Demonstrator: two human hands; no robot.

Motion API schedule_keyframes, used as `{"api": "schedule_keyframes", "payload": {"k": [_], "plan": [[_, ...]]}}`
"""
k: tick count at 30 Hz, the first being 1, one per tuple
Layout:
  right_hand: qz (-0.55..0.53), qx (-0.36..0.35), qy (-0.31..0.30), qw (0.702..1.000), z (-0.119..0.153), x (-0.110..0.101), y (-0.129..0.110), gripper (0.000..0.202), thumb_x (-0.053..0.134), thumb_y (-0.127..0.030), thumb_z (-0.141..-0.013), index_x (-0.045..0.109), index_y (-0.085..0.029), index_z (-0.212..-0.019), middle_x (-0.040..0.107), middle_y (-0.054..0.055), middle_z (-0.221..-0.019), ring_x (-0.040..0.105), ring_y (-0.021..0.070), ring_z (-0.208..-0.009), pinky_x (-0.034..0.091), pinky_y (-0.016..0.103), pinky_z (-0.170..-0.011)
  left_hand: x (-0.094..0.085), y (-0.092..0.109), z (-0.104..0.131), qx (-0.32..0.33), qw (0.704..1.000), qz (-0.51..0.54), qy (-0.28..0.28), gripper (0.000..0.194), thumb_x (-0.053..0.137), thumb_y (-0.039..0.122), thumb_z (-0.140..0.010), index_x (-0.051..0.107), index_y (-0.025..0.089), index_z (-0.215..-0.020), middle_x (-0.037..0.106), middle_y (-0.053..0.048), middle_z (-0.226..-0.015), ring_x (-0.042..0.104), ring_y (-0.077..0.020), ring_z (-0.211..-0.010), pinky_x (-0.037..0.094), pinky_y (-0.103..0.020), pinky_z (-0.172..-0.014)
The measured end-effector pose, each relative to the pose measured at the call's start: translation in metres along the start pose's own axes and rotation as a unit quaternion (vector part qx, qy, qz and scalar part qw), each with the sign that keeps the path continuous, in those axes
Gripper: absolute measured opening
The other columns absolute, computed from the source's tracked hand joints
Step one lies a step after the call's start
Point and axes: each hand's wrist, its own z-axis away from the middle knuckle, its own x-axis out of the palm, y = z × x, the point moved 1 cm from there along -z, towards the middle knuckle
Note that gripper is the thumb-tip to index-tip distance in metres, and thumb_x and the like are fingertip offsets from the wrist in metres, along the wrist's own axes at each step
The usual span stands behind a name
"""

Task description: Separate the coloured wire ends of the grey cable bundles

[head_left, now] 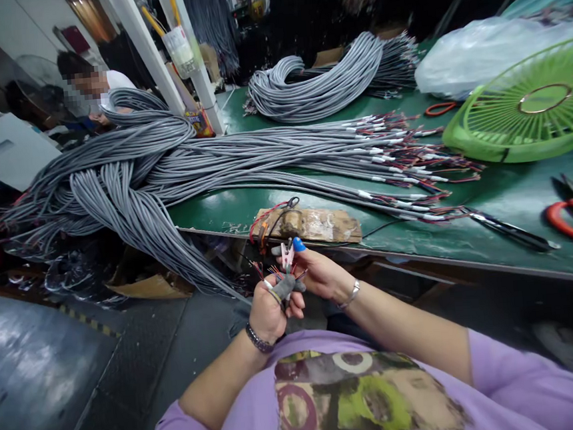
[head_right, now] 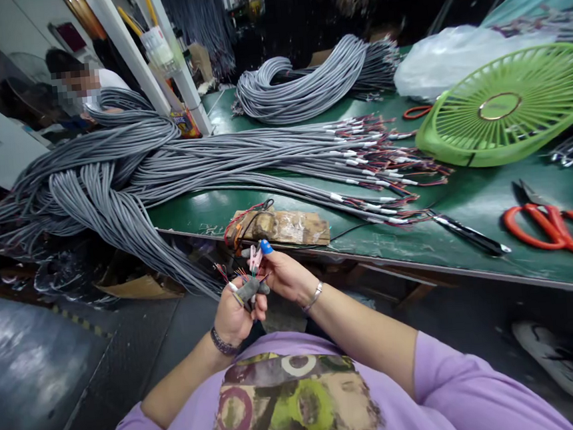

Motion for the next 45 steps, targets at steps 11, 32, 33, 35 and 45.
{"api": "schedule_keyframes", "payload": {"k": [11,32,33,35,45], "plan": [[-0.003,-0.044,0.040,0.998,-0.005,0.005,0.006,0.041,0.065,-0.058,-0.073,0.061,-0.017,-0.068,0.061,0.002,-0.062,0.052,0.0121,-0.053,0.045,0.025,-0.053,0.001,-0.003,0.000,-0.013,1.000,-0.014,0.016,0.034,0.067,0.047,-0.065,0.056,0.015,-0.067,0.059,-0.001,-0.047,0.050,-0.0086,-0.033,0.024,-0.018,-0.032],[-0.020,-0.032,0.028,0.999,-0.008,-0.001,0.008,0.038,0.063,-0.055,-0.077,0.063,-0.017,-0.070,0.062,0.002,-0.064,0.049,0.0100,-0.050,0.044,0.022,-0.047,-0.003,-0.005,0.009,0.042,0.998,-0.036,0.030,0.035,0.068,0.049,-0.067,0.057,0.015,-0.070,0.061,-0.001,-0.048,0.052,-0.0093,-0.033,0.025,-0.018,-0.032],[-0.021,-0.031,0.027,0.999,-0.007,-0.001,0.007,0.038,0.063,-0.054,-0.077,0.063,-0.017,-0.071,0.062,0.002,-0.064,0.049,0.0098,-0.050,0.043,0.022,-0.047,-0.003,-0.005,0.010,0.055,0.997,-0.038,0.038,0.035,0.067,0.049,-0.068,0.057,0.015,-0.071,0.062,-0.001,-0.049,0.052,-0.0092,-0.033,0.025,-0.018,-0.033],[-0.023,-0.030,0.024,0.999,-0.006,0.000,0.006,0.037,0.063,-0.053,-0.078,0.064,-0.017,-0.070,0.062,0.002,-0.064,0.049,0.0096,-0.050,0.043,0.022,-0.047,-0.004,-0.005,0.010,0.074,0.995,-0.040,0.061,0.035,0.066,0.049,-0.071,0.058,0.015,-0.072,0.062,0.000,-0.050,0.052,-0.0086,-0.034,0.024,-0.018,-0.034],[-0.012,-0.050,0.025,0.998,-0.008,0.000,0.008,0.041,0.066,-0.058,-0.072,0.064,-0.017,-0.068,0.059,0.002,-0.058,0.048,0.0120,-0.049,0.043,0.025,-0.047,0.001,-0.007,0.001,0.065,0.991,-0.072,0.095,0.037,0.063,0.051,-0.073,0.055,0.016,-0.070,0.062,-0.001,-0.050,0.051,-0.0079,-0.034,0.022,-0.018,-0.034]]}}
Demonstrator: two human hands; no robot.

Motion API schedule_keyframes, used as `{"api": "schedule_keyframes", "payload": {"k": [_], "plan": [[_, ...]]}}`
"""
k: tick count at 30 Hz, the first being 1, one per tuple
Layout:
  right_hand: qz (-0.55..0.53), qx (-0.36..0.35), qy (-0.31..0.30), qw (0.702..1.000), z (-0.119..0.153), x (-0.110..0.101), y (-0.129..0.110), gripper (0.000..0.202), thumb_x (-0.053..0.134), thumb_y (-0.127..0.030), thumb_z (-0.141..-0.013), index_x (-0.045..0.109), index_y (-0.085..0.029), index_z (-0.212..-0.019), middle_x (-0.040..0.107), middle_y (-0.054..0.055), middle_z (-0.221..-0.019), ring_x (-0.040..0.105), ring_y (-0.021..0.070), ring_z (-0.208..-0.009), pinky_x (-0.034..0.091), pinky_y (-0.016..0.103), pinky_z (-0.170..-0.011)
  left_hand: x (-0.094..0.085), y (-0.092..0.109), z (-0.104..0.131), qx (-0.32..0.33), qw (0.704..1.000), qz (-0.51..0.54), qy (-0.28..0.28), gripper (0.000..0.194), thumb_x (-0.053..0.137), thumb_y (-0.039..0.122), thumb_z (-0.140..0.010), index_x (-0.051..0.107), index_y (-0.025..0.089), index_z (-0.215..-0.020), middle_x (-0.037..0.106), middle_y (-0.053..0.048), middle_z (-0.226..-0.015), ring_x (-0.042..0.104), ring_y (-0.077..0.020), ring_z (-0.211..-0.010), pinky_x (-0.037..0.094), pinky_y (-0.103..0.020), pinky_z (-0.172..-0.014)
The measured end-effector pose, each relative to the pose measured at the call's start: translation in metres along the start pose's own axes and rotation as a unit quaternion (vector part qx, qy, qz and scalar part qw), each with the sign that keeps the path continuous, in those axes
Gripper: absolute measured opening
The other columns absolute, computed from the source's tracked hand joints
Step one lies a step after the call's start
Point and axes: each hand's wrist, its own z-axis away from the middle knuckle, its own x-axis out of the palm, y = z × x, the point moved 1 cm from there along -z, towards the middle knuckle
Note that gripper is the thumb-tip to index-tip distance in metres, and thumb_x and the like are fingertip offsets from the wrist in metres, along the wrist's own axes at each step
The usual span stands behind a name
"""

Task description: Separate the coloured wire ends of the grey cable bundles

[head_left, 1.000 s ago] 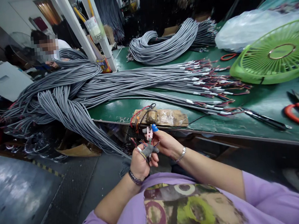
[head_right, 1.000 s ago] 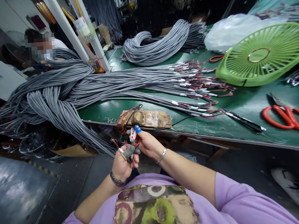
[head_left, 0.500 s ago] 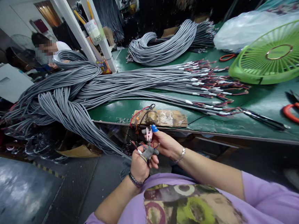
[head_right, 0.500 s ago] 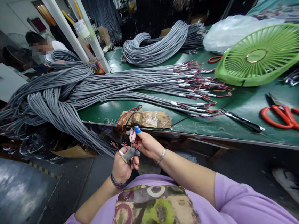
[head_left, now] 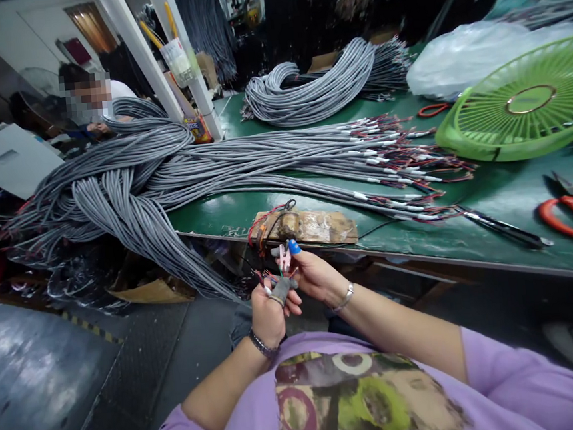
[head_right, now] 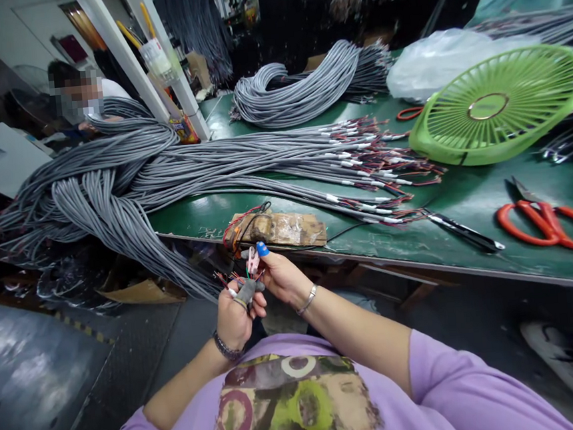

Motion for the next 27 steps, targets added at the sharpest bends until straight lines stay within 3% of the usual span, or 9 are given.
{"api": "schedule_keyframes", "payload": {"k": [4,8,14,18,24,27], "plan": [[-0.021,-0.001,0.010,1.000,-0.002,-0.002,0.002,0.040,0.069,-0.055,-0.071,0.063,-0.016,-0.064,0.059,0.002,-0.059,0.047,0.0103,-0.048,0.041,0.023,-0.045,0.000,-0.002,0.001,0.001,1.000,-0.004,-0.005,0.035,0.063,0.049,-0.074,0.055,0.016,-0.069,0.062,-0.001,-0.050,0.052,-0.0080,-0.034,0.022,-0.018,-0.034],[-0.041,0.025,-0.008,0.999,0.003,0.002,-0.001,0.041,0.061,-0.056,-0.078,0.064,-0.016,-0.072,0.060,0.001,-0.061,0.050,0.0107,-0.051,0.044,0.022,-0.049,-0.002,0.001,0.003,0.007,1.000,0.010,-0.004,0.033,0.064,0.047,-0.074,0.056,0.015,-0.071,0.063,0.000,-0.051,0.052,-0.0076,-0.034,0.023,-0.017,-0.034],[-0.031,0.108,-0.099,0.989,0.017,-0.006,-0.009,0.053,0.045,-0.062,-0.085,0.066,-0.014,-0.087,0.065,0.006,-0.075,0.057,0.0120,-0.062,0.047,0.024,-0.058,-0.010,-0.001,0.010,0.013,0.999,0.035,-0.018,0.034,0.065,0.047,-0.074,0.058,0.014,-0.071,0.062,-0.001,-0.050,0.052,-0.0078,-0.034,0.023,-0.016,-0.033],[-0.009,0.135,-0.128,0.983,0.019,-0.016,-0.011,0.052,0.046,-0.062,-0.085,0.065,-0.013,-0.086,0.065,0.007,-0.080,0.057,0.0121,-0.066,0.047,0.025,-0.061,-0.016,-0.006,0.013,0.010,0.996,0.057,-0.064,0.034,0.068,0.046,-0.072,0.060,0.013,-0.070,0.063,-0.002,-0.049,0.053,-0.0092,-0.033,0.027,-0.016,-0.031],[0.015,0.051,-0.067,0.996,0.008,-0.008,-0.014,0.031,0.067,-0.046,-0.077,0.065,-0.016,-0.082,0.061,0.000,-0.069,0.053,0.0095,-0.060,0.044,0.021,-0.055,-0.016,0.001,0.006,-0.027,0.987,0.113,-0.110,0.032,0.070,0.043,-0.070,0.062,0.011,-0.069,0.062,-0.001,-0.046,0.049,-0.0085,-0.029,0.029,-0.015,-0.028],[0.042,0.018,-0.051,0.998,0.007,-0.002,-0.013,0.030,0.074,-0.043,-0.071,0.064,-0.015,-0.078,0.057,-0.001,-0.063,0.050,0.0079,-0.056,0.042,0.019,-0.052,-0.013,0.004,0.001,-0.029,0.985,0.132,-0.111,0.032,0.071,0.043,-0.070,0.062,0.012,-0.068,0.062,-0.001,-0.046,0.049,-0.0083,-0.029,0.031,-0.015,-0.028]]}}
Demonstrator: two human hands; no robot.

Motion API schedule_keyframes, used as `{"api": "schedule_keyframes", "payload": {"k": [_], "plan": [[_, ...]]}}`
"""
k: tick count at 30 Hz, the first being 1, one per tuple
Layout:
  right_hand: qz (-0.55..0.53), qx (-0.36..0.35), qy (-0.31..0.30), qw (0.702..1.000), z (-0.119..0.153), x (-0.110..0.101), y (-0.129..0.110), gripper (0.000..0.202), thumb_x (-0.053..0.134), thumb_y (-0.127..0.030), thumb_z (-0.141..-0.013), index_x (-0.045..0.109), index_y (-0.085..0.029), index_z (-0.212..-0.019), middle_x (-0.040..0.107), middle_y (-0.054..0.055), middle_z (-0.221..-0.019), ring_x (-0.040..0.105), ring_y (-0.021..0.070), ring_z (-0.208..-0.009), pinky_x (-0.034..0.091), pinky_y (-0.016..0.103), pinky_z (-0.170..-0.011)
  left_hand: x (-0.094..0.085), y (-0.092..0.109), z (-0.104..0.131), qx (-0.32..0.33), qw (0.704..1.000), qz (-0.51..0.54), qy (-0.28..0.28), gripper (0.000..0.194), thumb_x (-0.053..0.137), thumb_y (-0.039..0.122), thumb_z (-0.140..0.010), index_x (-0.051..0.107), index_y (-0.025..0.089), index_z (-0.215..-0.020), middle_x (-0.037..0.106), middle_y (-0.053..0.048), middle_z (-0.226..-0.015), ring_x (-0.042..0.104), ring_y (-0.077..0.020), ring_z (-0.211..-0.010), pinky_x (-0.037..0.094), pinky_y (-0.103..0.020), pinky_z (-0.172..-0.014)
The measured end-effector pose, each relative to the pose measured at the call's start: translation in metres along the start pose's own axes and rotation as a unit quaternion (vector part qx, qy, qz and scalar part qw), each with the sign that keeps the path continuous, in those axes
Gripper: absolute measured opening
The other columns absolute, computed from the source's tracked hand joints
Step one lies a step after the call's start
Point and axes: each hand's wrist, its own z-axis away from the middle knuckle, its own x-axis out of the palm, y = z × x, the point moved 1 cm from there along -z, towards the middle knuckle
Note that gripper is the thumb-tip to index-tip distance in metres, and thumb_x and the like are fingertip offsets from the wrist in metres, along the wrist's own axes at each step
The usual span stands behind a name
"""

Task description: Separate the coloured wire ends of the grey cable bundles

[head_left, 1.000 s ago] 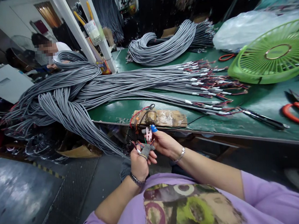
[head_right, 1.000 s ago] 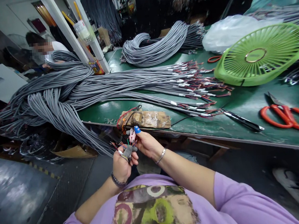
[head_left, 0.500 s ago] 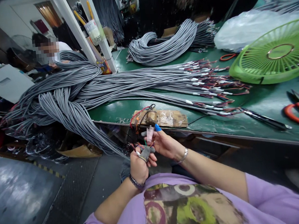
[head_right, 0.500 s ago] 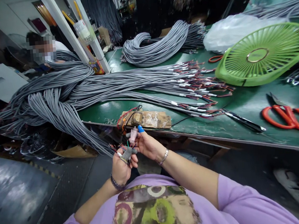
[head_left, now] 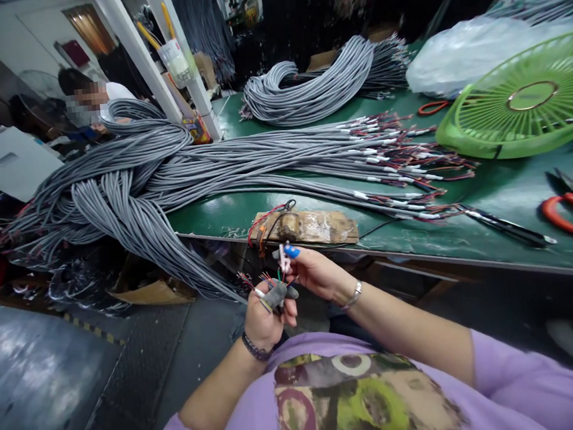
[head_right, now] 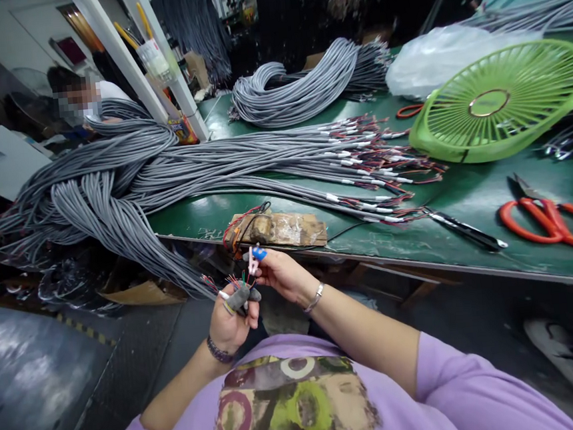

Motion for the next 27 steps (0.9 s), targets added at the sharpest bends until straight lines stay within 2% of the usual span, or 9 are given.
{"api": "schedule_keyframes", "payload": {"k": [10,18,22,27], "plan": [[-0.015,-0.020,0.016,1.000,0.004,0.002,0.005,0.040,0.069,-0.054,-0.071,0.063,-0.015,-0.073,0.055,-0.001,-0.061,0.048,0.0081,-0.055,0.040,0.019,-0.049,0.005,-0.005,-0.008,-0.008,1.000,0.012,0.006,0.033,0.072,0.044,-0.066,0.061,0.013,-0.069,0.060,-0.001,-0.044,0.048,-0.0087,-0.029,0.030,-0.015,-0.027],[0.022,-0.007,0.058,0.998,0.006,0.000,-0.001,0.035,0.073,-0.049,-0.069,0.062,-0.015,-0.069,0.057,0.000,-0.059,0.050,0.0085,-0.054,0.042,0.020,-0.050,0.004,-0.006,-0.010,-0.004,1.000,-0.003,0.019,0.034,0.069,0.046,-0.069,0.060,0.013,-0.067,0.060,-0.001,-0.044,0.047,-0.0083,-0.030,0.030,-0.016,-0.029],[0.000,-0.020,0.046,0.999,0.005,-0.002,0.000,0.033,0.075,-0.046,-0.068,0.064,-0.015,-0.069,0.060,0.001,-0.062,0.052,0.0093,-0.056,0.043,0.022,-0.054,0.003,-0.007,-0.010,-0.008,1.000,-0.009,0.021,0.032,0.070,0.044,-0.068,0.061,0.013,-0.068,0.059,-0.001,-0.044,0.047,-0.0082,-0.030,0.030,-0.016,-0.029],[-0.024,-0.035,0.068,0.997,0.001,-0.002,0.003,0.029,0.077,-0.041,-0.066,0.065,-0.015,-0.067,0.062,0.000,-0.064,0.053,0.0100,-0.058,0.042,0.023,-0.057,0.002,-0.010,-0.010,-0.012,1.000,-0.012,0.026,0.031,0.069,0.042,-0.068,0.062,0.012,-0.068,0.059,-0.001,-0.045,0.047,-0.0078,-0.030,0.030,-0.016,-0.029]]}}
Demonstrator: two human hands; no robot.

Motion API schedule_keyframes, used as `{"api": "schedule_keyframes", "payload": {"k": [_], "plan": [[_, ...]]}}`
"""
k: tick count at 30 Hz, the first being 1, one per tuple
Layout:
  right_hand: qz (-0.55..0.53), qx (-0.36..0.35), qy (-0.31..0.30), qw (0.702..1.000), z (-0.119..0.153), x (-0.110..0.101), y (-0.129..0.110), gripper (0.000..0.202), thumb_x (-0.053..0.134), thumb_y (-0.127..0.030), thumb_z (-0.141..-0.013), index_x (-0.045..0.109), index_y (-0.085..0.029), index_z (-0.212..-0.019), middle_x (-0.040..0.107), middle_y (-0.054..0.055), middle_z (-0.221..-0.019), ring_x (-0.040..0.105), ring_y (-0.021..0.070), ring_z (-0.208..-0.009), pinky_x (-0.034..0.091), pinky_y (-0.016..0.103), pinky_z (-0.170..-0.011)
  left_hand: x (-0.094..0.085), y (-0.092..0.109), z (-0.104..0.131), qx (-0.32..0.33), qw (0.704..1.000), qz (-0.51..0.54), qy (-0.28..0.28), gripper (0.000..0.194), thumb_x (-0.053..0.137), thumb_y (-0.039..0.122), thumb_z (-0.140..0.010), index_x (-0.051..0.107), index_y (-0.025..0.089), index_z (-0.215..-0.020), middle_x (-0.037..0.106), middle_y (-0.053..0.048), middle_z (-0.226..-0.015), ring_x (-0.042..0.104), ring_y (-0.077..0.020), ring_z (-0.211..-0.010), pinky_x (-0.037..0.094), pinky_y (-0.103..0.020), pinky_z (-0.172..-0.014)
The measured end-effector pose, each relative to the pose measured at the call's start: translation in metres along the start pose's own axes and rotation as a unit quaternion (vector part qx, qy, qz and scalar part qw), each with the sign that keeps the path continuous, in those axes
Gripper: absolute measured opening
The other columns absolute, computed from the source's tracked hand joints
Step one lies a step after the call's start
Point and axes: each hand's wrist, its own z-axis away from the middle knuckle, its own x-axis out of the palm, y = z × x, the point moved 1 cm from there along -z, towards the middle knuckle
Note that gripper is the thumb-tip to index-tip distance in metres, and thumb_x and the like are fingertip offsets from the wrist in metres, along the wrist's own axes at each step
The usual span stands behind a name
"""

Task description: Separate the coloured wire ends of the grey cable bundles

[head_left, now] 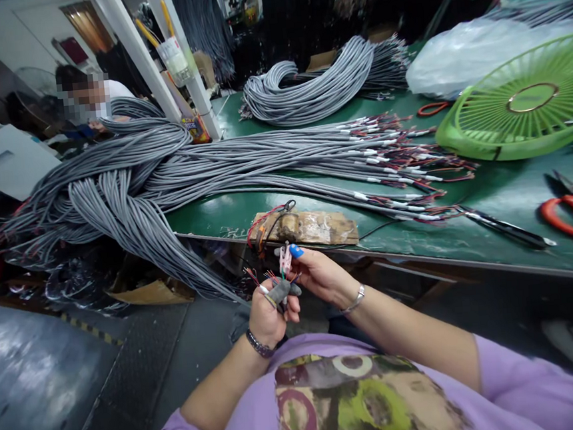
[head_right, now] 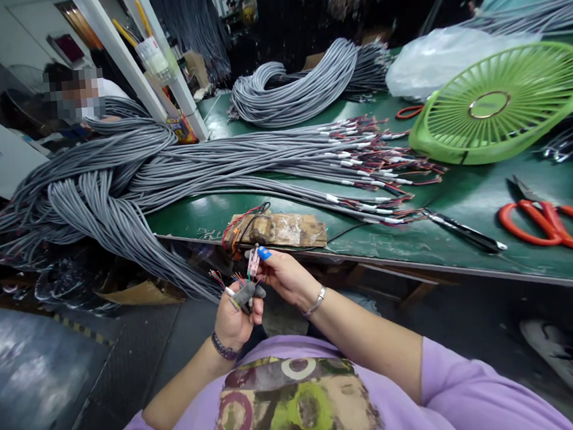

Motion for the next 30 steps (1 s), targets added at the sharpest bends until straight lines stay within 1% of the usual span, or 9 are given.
{"api": "schedule_keyframes", "payload": {"k": [5,8,14,18,21,27,30], "plan": [[-0.007,0.000,0.003,1.000,0.000,0.001,0.000,0.028,0.079,-0.040,-0.063,0.066,-0.016,-0.066,0.062,0.001,-0.064,0.053,0.0107,-0.059,0.042,0.023,-0.056,0.000,0.001,0.001,-0.011,1.000,-0.002,0.002,0.032,0.069,0.043,-0.067,0.062,0.012,-0.068,0.060,-0.001,-0.045,0.047,-0.0079,-0.029,0.031,-0.016,-0.028],[-0.004,0.001,-0.002,1.000,0.001,0.001,0.000,0.029,0.078,-0.042,-0.065,0.065,-0.016,-0.065,0.061,0.001,-0.064,0.052,0.0109,-0.058,0.042,0.023,-0.056,0.001,0.002,0.002,-0.012,1.000,-0.003,0.005,0.030,0.069,0.041,-0.067,0.061,0.012,-0.067,0.059,-0.001,-0.044,0.046,-0.0080,-0.028,0.031,-0.016,-0.028],[-0.025,0.037,-0.018,0.999,0.004,0.001,0.000,0.027,0.070,-0.043,-0.074,0.067,-0.017,-0.078,0.063,0.003,-0.068,0.054,0.0124,-0.062,0.044,0.024,-0.056,0.000,0.002,0.002,-0.008,1.000,0.005,0.002,0.032,0.070,0.043,-0.068,0.060,0.013,-0.067,0.060,-0.001,-0.044,0.047,-0.0080,-0.029,0.031,-0.015,-0.028],[-0.032,0.059,-0.003,0.998,0.006,0.002,-0.002,0.029,0.061,-0.044,-0.083,0.066,-0.016,-0.079,0.064,0.004,-0.071,0.056,0.0121,-0.063,0.045,0.023,-0.055,-0.002,0.001,0.003,-0.006,1.000,0.007,-0.001,0.035,0.069,0.046,-0.069,0.059,0.013,-0.067,0.060,-0.001,-0.044,0.046,-0.0079,-0.028,0.030,-0.015,-0.028],[-0.035,0.075,-0.011,0.997,0.007,0.003,-0.004,0.031,0.055,-0.045,-0.086,0.065,-0.016,-0.081,0.064,0.004,-0.071,0.057,0.0123,-0.064,0.045,0.023,-0.055,-0.003,0.002,0.005,-0.001,1.000,0.009,-0.010,0.034,0.069,0.045,-0.070,0.059,0.013,-0.068,0.060,-0.001,-0.045,0.046,-0.0078,-0.028,0.028,-0.015,-0.027],[-0.018,0.106,-0.056,0.993,0.007,0.002,-0.008,0.036,0.055,-0.051,-0.084,0.065,-0.016,-0.083,0.064,0.004,-0.073,0.057,0.0122,-0.063,0.046,0.024,-0.057,-0.005,0.004,0.013,-0.026,0.998,0.031,-0.056,0.032,0.071,0.042,-0.068,0.061,0.012,-0.067,0.059,-0.001,-0.042,0.046,-0.0087,-0.027,0.028,-0.015,-0.027],[0.001,0.081,-0.058,0.995,0.008,0.003,-0.010,0.029,0.062,-0.044,-0.081,0.065,-0.016,-0.084,0.063,0.003,-0.073,0.056,0.0114,-0.063,0.045,0.022,-0.056,-0.007,0.005,0.013,-0.035,0.997,0.046,-0.059,0.032,0.072,0.043,-0.067,0.061,0.013,-0.066,0.060,-0.001,-0.043,0.047,-0.0089,-0.027,0.028,-0.016,-0.026]]}}
